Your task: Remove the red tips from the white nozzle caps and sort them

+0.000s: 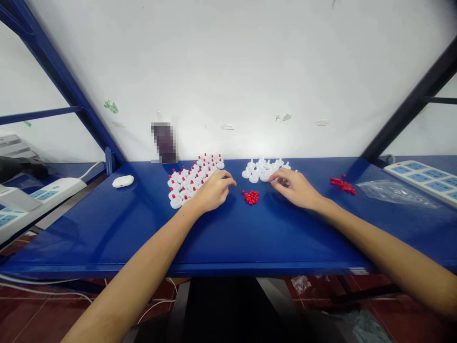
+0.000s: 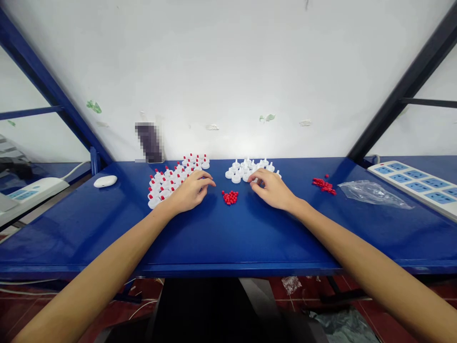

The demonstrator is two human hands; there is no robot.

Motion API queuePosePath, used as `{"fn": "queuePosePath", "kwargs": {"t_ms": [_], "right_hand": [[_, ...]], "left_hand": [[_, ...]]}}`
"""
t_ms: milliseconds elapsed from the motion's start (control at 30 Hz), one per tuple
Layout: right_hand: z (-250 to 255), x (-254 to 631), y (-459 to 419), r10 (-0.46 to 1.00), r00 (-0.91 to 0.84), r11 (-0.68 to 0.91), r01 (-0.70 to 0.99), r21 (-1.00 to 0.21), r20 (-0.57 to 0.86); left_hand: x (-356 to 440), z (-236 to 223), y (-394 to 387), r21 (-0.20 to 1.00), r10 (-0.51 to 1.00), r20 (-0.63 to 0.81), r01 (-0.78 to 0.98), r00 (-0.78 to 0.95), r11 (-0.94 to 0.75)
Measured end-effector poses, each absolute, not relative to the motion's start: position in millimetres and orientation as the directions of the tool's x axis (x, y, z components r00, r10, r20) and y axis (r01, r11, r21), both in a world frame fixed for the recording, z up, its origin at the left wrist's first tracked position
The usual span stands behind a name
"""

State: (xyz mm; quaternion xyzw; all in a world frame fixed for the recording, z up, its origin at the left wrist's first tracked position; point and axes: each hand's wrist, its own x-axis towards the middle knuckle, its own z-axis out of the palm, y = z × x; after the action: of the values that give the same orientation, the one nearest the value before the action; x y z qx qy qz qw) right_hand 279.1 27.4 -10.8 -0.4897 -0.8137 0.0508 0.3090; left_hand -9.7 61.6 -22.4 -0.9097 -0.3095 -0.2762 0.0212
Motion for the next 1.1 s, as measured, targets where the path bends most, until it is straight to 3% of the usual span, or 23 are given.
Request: {"fn": "queuePosePath", "kwargs": {"t_ms": [167,400,533,633,733,867,967,1100], "right_hand": [[4.1,265.3,21.1,0.796,-0.408,0.585,0.709,-0.394,0.448],[7.2,251.2,32.4,0.837,-0.399,0.524,0.781,-0.338,0.374],[1.7,242.9,39.8,0.838,-0.355,0.519,0.754,-0.403,0.414],[-1.6,239.5,34.7,0.809,-0.339,0.563,0.681,-0.468,0.481],[-3.1,237.1,22.4,0.787,-0.364,0.608,0.597,-0.524,0.498],[-5.4,230.6,8.7,0.755,-0.425,0.646,0.612,-0.456,0.499],[-7.0,225.8,3.7,0.719,-0.481,0.686,0.607,-0.401,0.502],[-7.4,224.0,-0.1,0.717,-0.436,0.688,0.565,-0.455,0.543]], "left_hand": [[-5.6,-25.2,59.1,0.244,0.651,0.586,0.66,0.483,-0.71],[-13.5,-17.5,64.7,0.279,0.583,0.536,0.524,0.611,-0.805],[-10.7,-12.4,58.6,0.277,0.545,0.542,0.476,0.64,-0.834],[-6.2,-6.6,50.8,0.299,0.517,0.629,0.434,0.58,-0.85],[2.5,-0.1,42.0,0.494,0.587,0.694,0.317,0.417,-0.81],[14.2,1.1,36.8,0.756,0.721,0.603,0.045,0.341,-0.653],[16.6,-2.9,39.2,0.813,0.772,0.551,0.009,0.316,-0.583],[18.6,-7.7,40.4,0.849,0.797,0.491,0.013,0.352,-0.528]]}}
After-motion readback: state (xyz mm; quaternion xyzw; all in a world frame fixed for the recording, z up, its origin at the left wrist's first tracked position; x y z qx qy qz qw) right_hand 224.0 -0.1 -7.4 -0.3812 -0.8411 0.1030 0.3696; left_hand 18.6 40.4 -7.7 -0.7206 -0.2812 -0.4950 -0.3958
